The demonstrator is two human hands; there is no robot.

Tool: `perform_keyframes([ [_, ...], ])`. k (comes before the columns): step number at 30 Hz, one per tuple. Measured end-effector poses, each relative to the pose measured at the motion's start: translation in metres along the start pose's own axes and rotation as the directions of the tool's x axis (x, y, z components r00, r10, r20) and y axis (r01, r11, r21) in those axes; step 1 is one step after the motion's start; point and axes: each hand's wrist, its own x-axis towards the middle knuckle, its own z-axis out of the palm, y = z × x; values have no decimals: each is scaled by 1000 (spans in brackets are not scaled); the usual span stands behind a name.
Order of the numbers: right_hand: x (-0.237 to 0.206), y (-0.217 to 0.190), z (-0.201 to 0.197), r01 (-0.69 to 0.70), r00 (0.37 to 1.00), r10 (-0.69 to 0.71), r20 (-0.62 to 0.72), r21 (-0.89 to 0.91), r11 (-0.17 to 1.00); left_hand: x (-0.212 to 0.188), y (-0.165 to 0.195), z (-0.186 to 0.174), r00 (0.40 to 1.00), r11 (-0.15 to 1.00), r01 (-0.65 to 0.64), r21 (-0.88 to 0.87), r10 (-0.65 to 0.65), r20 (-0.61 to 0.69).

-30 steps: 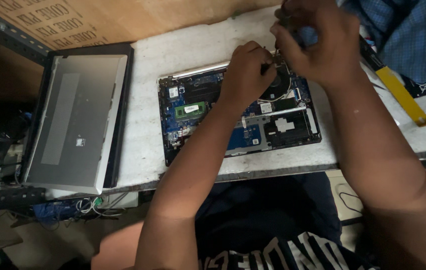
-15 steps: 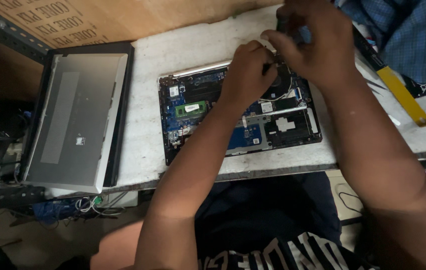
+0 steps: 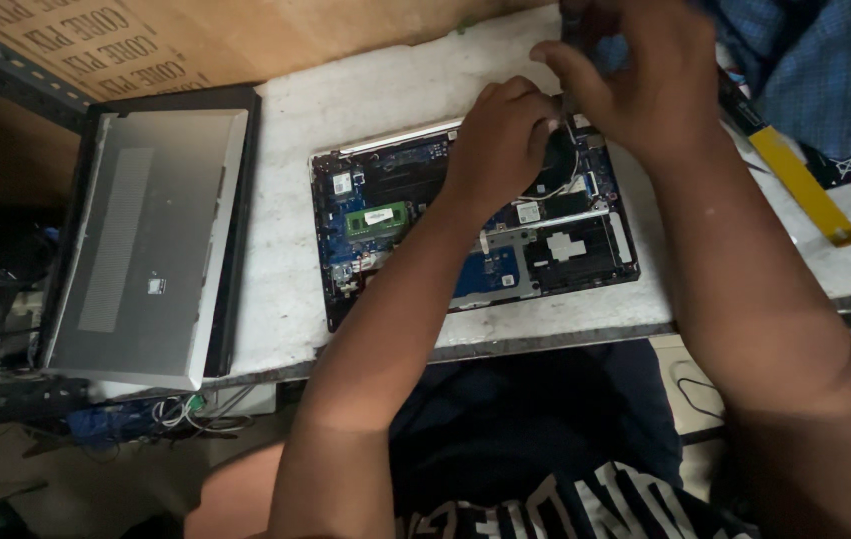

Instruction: The person repairs a disassembled laptop on a workbench. They handle small internal components by hand, use a screwdriver to work on the exposed motherboard, and use tweezers to position parts near the fan and board while the detached screen lid rests beside the chassis.

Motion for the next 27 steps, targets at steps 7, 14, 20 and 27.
perform_keyframes([
  [7, 0, 2, -1, 42, 999, -42, 5, 16, 999, -1, 0, 0, 1000, 1000, -24, 13, 24, 11],
  [14, 0, 1, -1, 26, 1000, -26, -4, -10, 1000, -3, -1, 0, 998, 998, -62, 18, 62, -6],
  [20, -2, 1, -2, 23, 1000, -23, -8, -15, 1000, -3, 0, 0, 998, 997, -68, 25, 68, -8],
  [27, -1, 2, -2, 27, 1000, -27, -1, -13, 1000, -3, 0, -1, 998, 997, -68, 22, 68, -11],
])
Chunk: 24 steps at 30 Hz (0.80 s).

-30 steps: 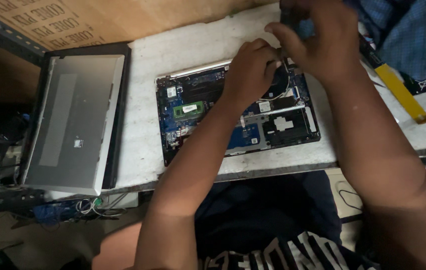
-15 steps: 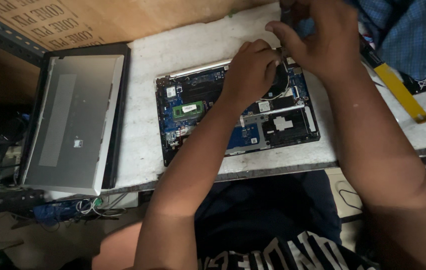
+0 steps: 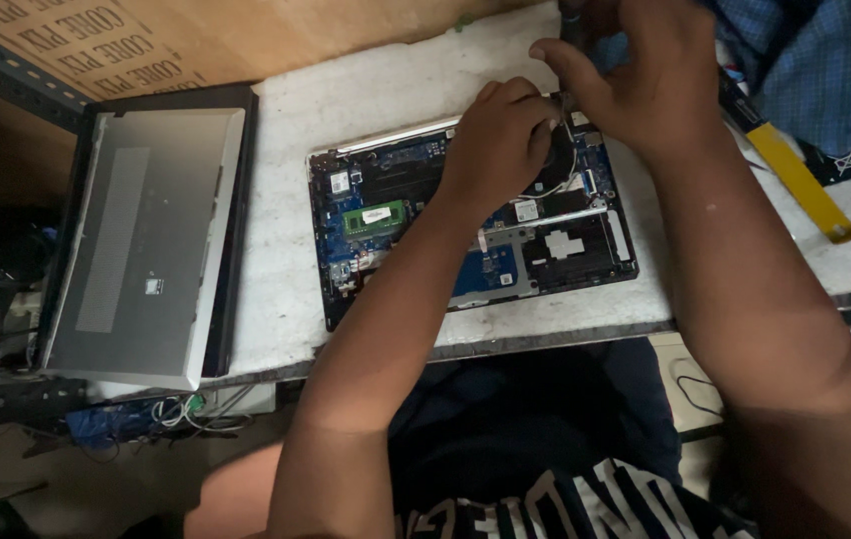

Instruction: The person repairs a disassembled laptop on a workbench. They handle small internal components by hand, use a screwdriver to work on the exposed motherboard, and use tweezers to position parts near the fan and board while the detached screen lid rests beside the chassis.

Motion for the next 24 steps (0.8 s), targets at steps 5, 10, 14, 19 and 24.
perform_keyframes([
  [5, -1, 1, -1, -6, 1000, 6, 3, -10, 1000, 0, -1, 0, 1000, 1000, -4, -8, 4, 18],
  [10, -2, 2, -2, -46, 999, 45, -21, -4, 999, 0, -1, -1, 1000, 1000, -15, -16, 16, 14],
  [14, -1, 2, -1, -31, 1000, 31, -7, -5, 1000, -1, 0, -2, 1000, 1000, -8, -17, 9, 17],
  [19, -1, 3, -1, -19, 1000, 19, 1, -4, 1000, -1, 0, -1, 1000, 1000, 9, -26, -8, 27],
  [24, -2, 4, 1, -32, 999, 32, -18, 4, 999, 1, -1, -1, 1000, 1000, 10, -23, -9, 28],
])
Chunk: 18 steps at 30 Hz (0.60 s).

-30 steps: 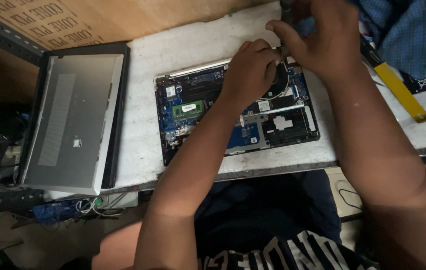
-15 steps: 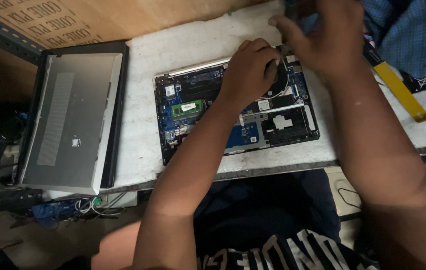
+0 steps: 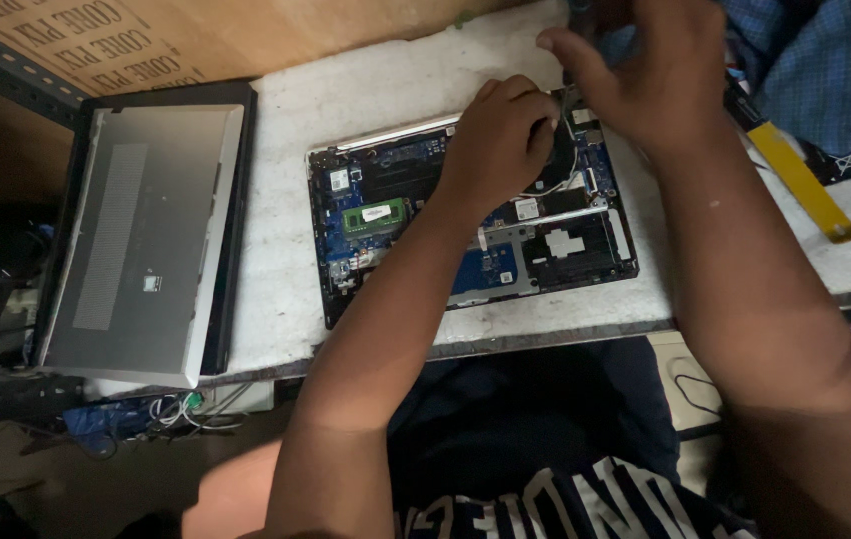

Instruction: The person repairs a disassembled laptop on a workbench. They handle small internal components by hand, use a screwdriver to work on the exposed motherboard, and use tweezers to position parts near the fan and board while the detached screen lid rests beside the chassis.

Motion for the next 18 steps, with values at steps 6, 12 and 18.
perform_keyframes([
  [6, -1, 0, 0, -7, 1000, 7, -12, -67, 998, 0, -1, 0, 1000, 1000, -7, 2, 7, -10],
  [12, 1, 2, 1, 51, 999, -51, -2, -7, 999, 0, -2, 2, 1000, 1000, -13, 7, 13, -25],
  [18, 0, 5, 2, 42, 999, -43, 3, 18, 999, 0, -3, 3, 1000, 1000, -11, 15, 11, -16],
])
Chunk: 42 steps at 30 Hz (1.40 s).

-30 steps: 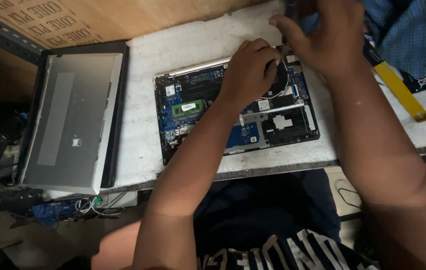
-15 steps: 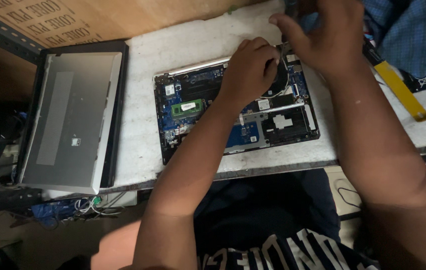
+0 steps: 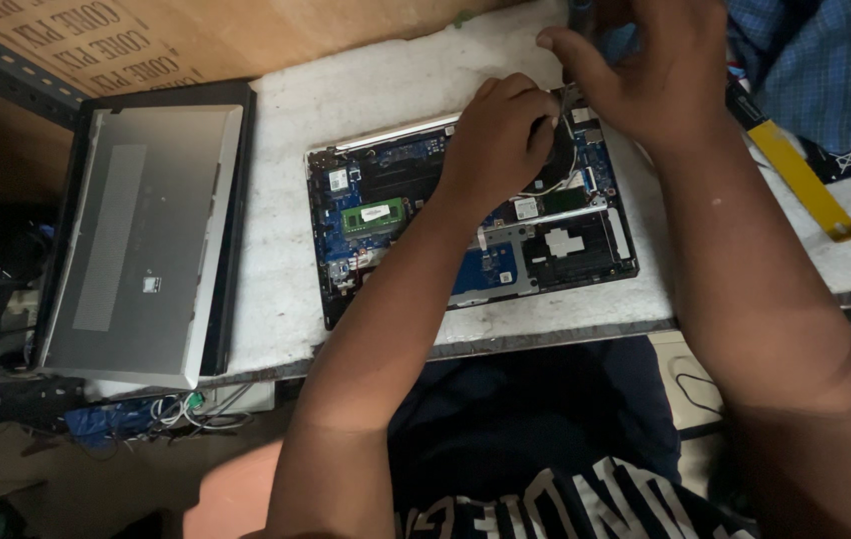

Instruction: The person repairs a disassembled laptop on a workbench. They handle small internal components by hand, use a screwdriver to work on the exposed motherboard, and use tweezers to position parts near the fan and board while the detached screen lid rests beside the chassis.

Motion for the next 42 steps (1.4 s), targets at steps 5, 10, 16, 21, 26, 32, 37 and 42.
perform_keyframes([
  [5, -2, 0, 1, -24, 1000, 23, -6, -31, 999, 0, 0, -1, 1000, 1000, 5, 2, -5, -7],
  [10, -2, 1, 2, -8, 1000, 8, 9, -18, 1000, 0, 1, -2, 1000, 1000, 17, 8, -17, -6],
  [16, -4, 2, 1, -19, 1000, 19, 13, -44, 999, 1, 2, -3, 1000, 1000, 4, 5, -4, -9],
  [21, -3, 3, 0, -21, 999, 22, 23, -51, 998, 1, 1, -2, 1000, 1000, 4, -1, -4, -7],
  [26, -4, 3, -1, -29, 999, 30, 27, -39, 999, 1, 2, -3, 1000, 1000, -1, -6, 1, -4],
  [32, -9, 2, -1, -37, 999, 40, 35, -67, 997, 0, 8, -3, 1000, 998, 27, -52, -27, -7],
  [37, -10, -1, -4, -48, 998, 50, 38, -34, 998, 3, 11, -2, 998, 996, 42, -84, -45, -35],
  [42, -12, -5, -6, 0, 999, 5, 44, -118, 993, 5, 7, -1, 998, 995, 43, -91, -46, -32],
])
